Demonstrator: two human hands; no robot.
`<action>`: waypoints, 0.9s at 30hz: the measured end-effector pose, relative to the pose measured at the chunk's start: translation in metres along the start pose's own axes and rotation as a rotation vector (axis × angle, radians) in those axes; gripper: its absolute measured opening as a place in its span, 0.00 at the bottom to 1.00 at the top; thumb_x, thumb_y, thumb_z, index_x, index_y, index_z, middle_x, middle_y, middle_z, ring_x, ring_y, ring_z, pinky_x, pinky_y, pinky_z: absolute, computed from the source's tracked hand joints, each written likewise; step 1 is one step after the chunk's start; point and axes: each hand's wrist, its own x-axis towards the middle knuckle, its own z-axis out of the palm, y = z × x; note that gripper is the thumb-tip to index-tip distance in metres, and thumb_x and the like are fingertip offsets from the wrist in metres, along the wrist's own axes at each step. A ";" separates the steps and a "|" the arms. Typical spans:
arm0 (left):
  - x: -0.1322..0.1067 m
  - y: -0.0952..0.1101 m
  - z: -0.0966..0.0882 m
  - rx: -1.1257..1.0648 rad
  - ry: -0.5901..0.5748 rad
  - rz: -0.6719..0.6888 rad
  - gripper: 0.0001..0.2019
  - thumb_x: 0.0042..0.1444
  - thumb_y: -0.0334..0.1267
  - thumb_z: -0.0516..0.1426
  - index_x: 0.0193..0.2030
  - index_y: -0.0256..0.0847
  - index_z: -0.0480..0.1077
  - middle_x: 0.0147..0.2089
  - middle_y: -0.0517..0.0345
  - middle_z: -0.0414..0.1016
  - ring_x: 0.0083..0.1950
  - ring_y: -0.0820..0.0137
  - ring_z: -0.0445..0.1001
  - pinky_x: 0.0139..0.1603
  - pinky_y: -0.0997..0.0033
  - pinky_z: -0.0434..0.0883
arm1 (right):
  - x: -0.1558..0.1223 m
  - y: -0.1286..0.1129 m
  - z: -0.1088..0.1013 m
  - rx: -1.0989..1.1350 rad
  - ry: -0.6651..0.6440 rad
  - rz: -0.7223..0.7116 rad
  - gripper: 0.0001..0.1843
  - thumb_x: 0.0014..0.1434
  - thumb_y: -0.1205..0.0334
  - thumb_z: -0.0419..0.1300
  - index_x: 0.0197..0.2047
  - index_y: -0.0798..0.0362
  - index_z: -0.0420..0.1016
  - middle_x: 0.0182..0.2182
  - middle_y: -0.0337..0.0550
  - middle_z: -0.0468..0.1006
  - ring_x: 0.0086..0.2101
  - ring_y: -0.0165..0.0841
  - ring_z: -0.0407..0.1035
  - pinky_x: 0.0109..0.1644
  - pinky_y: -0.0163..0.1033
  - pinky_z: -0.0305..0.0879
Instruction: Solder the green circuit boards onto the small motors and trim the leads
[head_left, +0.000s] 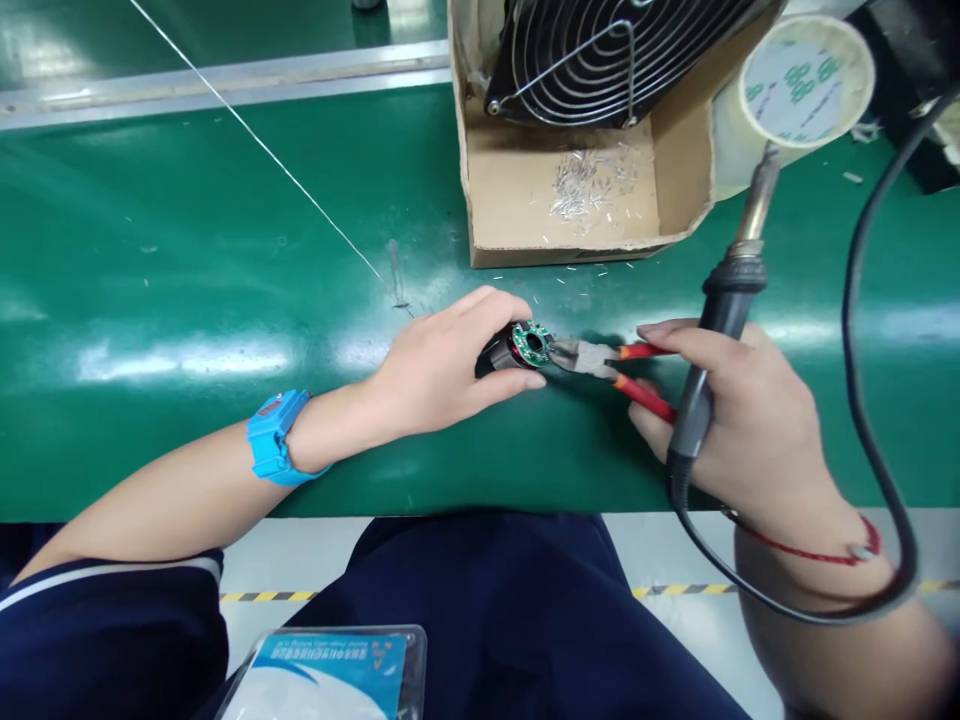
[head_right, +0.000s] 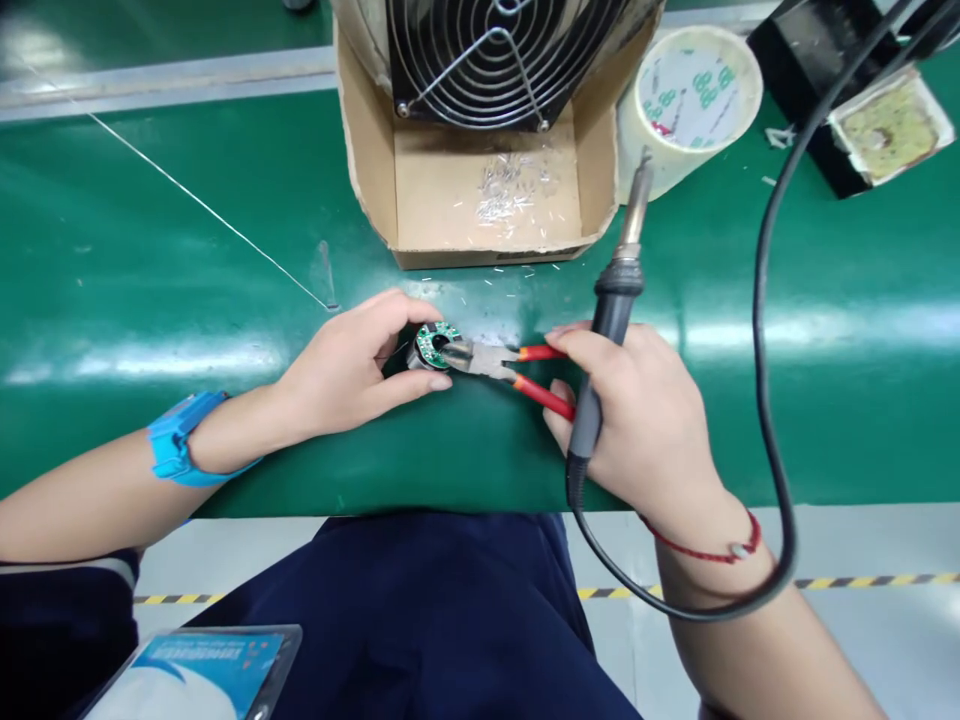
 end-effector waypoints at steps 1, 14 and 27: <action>0.000 0.000 0.000 0.016 0.005 0.009 0.18 0.59 0.41 0.65 0.52 0.39 0.67 0.47 0.54 0.74 0.42 0.69 0.74 0.33 0.72 0.64 | 0.001 -0.001 -0.002 -0.008 -0.021 -0.034 0.25 0.56 0.60 0.62 0.57 0.48 0.66 0.47 0.53 0.80 0.43 0.46 0.74 0.42 0.50 0.72; -0.001 0.001 0.000 0.095 0.045 0.020 0.19 0.60 0.42 0.64 0.54 0.40 0.67 0.47 0.53 0.75 0.40 0.69 0.74 0.32 0.72 0.65 | 0.008 -0.008 -0.007 -0.118 0.099 -0.057 0.13 0.60 0.59 0.62 0.48 0.49 0.77 0.23 0.39 0.69 0.25 0.33 0.61 0.29 0.40 0.53; 0.066 -0.102 -0.088 0.151 0.648 -0.160 0.13 0.64 0.43 0.60 0.53 0.43 0.69 0.48 0.53 0.77 0.48 0.66 0.75 0.50 0.63 0.73 | 0.043 0.019 0.018 -0.050 0.204 0.324 0.27 0.58 0.44 0.61 0.54 0.52 0.73 0.48 0.53 0.81 0.47 0.49 0.73 0.54 0.57 0.65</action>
